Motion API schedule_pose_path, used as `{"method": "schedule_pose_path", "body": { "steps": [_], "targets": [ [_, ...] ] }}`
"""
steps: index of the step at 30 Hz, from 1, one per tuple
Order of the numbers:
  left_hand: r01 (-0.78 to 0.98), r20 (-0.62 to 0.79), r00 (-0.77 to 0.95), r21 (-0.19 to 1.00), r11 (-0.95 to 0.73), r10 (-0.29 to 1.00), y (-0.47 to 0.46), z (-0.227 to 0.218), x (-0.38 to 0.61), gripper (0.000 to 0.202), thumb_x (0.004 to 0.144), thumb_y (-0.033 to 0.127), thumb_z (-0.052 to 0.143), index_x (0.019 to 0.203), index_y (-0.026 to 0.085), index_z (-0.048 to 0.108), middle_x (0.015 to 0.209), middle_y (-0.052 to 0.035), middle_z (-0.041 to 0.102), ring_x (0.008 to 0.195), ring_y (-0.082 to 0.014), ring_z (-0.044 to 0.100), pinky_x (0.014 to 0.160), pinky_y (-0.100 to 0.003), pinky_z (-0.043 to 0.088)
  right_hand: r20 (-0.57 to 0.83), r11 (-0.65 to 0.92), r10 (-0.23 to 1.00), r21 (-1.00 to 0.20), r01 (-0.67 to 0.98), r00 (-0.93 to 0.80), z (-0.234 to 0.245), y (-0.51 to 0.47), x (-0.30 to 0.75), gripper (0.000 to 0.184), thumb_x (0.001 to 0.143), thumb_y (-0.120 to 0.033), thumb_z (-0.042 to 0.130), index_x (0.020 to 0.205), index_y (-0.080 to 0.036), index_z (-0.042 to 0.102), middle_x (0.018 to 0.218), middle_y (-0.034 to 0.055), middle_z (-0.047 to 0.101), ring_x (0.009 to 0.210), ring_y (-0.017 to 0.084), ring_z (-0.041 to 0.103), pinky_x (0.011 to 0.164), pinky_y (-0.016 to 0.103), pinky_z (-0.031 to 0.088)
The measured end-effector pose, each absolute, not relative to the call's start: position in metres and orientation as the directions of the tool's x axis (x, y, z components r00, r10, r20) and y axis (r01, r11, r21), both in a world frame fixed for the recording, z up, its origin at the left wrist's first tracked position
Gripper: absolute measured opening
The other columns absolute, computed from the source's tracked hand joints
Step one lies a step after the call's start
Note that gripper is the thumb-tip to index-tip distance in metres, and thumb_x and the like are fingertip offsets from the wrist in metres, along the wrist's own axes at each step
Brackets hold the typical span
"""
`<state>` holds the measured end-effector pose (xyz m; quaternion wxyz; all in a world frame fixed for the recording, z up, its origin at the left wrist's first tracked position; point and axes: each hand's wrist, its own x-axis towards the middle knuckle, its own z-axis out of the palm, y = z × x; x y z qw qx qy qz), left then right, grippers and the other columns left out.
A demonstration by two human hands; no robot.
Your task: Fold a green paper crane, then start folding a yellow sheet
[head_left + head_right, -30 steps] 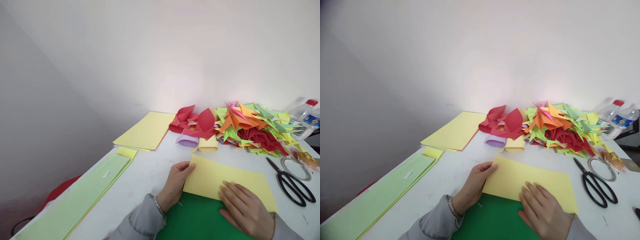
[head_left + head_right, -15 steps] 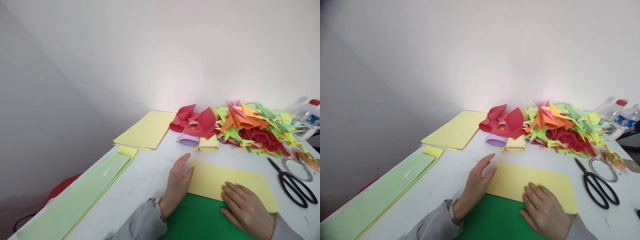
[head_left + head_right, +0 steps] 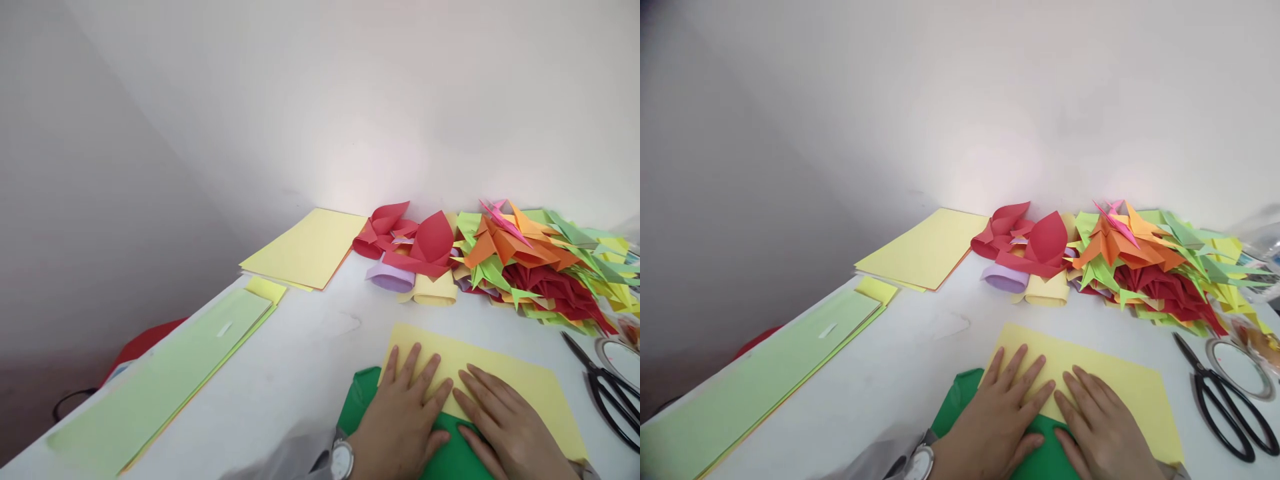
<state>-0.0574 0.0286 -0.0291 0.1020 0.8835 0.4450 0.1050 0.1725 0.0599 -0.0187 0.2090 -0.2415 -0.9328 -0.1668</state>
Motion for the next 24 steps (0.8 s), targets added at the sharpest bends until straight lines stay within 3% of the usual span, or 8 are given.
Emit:
{"method": "schedule_pose_path", "body": {
  "steps": [6, 9, 13, 16, 24],
  "targets": [
    [0.768, 0.117, 0.576, 0.262, -0.584, 0.809, 0.029, -0.028, -0.055, 0.059, 0.093, 0.046, 0.051, 0.146, 0.027, 0.034, 0.155, -0.0101, 0.033, 0.141, -0.0417, 0.024, 0.107, -0.070, 0.024, 0.465, 0.829, 0.347, 0.253, 0.498, -0.815, -0.023, 0.062, 0.172, 0.026, 0.098, -0.025, 0.047, 0.103, -0.019, 0.072, 0.114, 0.0076, 0.072, 0.110, 0.023, 0.065, 0.088, 0.033, 0.054],
    [0.780, 0.266, 0.555, 0.164, -0.604, 0.788, 0.030, -0.033, -0.052, 0.047, 0.093, 0.045, 0.052, 0.136, 0.026, 0.049, 0.147, -0.0106, 0.046, 0.134, -0.0415, 0.038, 0.104, -0.069, 0.031, 0.490, 0.829, 0.327, 0.261, 0.494, -0.808, -0.026, 0.058, 0.170, 0.033, 0.098, -0.015, 0.038, 0.105, -0.014, 0.070, 0.110, 0.0113, 0.073, 0.110, 0.025, 0.065, 0.087, 0.036, 0.055],
    [0.738, 0.520, 0.575, 0.005, -0.675, 0.632, 0.036, -0.042, -0.047, 0.022, 0.095, 0.021, 0.049, 0.110, 0.018, 0.064, 0.121, -0.0101, 0.065, 0.115, -0.0310, 0.058, 0.102, -0.057, 0.040, 0.549, 0.831, 0.321, 0.227, 0.508, -0.771, -0.029, 0.051, 0.164, 0.037, 0.093, -0.005, 0.033, 0.100, -0.009, 0.070, 0.101, 0.0133, 0.075, 0.103, 0.025, 0.067, 0.085, 0.039, 0.055],
    [0.675, 0.572, 0.624, -0.052, -0.736, 0.532, 0.039, -0.042, -0.042, 0.026, 0.095, 0.012, 0.042, 0.104, 0.012, 0.065, 0.108, -0.0129, 0.069, 0.101, -0.0250, 0.064, 0.091, -0.043, 0.050, 0.573, 0.827, 0.309, 0.232, 0.511, -0.759, -0.029, 0.049, 0.158, 0.034, 0.091, -0.006, 0.036, 0.099, -0.008, 0.069, 0.100, 0.0154, 0.074, 0.100, 0.026, 0.067, 0.086, 0.041, 0.055],
    [0.584, 0.634, 0.685, -0.185, -0.790, 0.358, 0.042, -0.027, -0.040, 0.035, 0.091, 0.006, 0.033, 0.098, 0.010, 0.067, 0.099, -0.0145, 0.072, 0.094, -0.0246, 0.067, 0.081, -0.038, 0.056, 0.597, 0.756, 0.278, 0.347, 0.555, -0.752, -0.028, 0.044, 0.152, 0.029, 0.087, -0.008, 0.040, 0.093, -0.007, 0.069, 0.091, 0.0155, 0.073, 0.089, 0.028, 0.068, 0.078, 0.043, 0.054]
  ]
}}
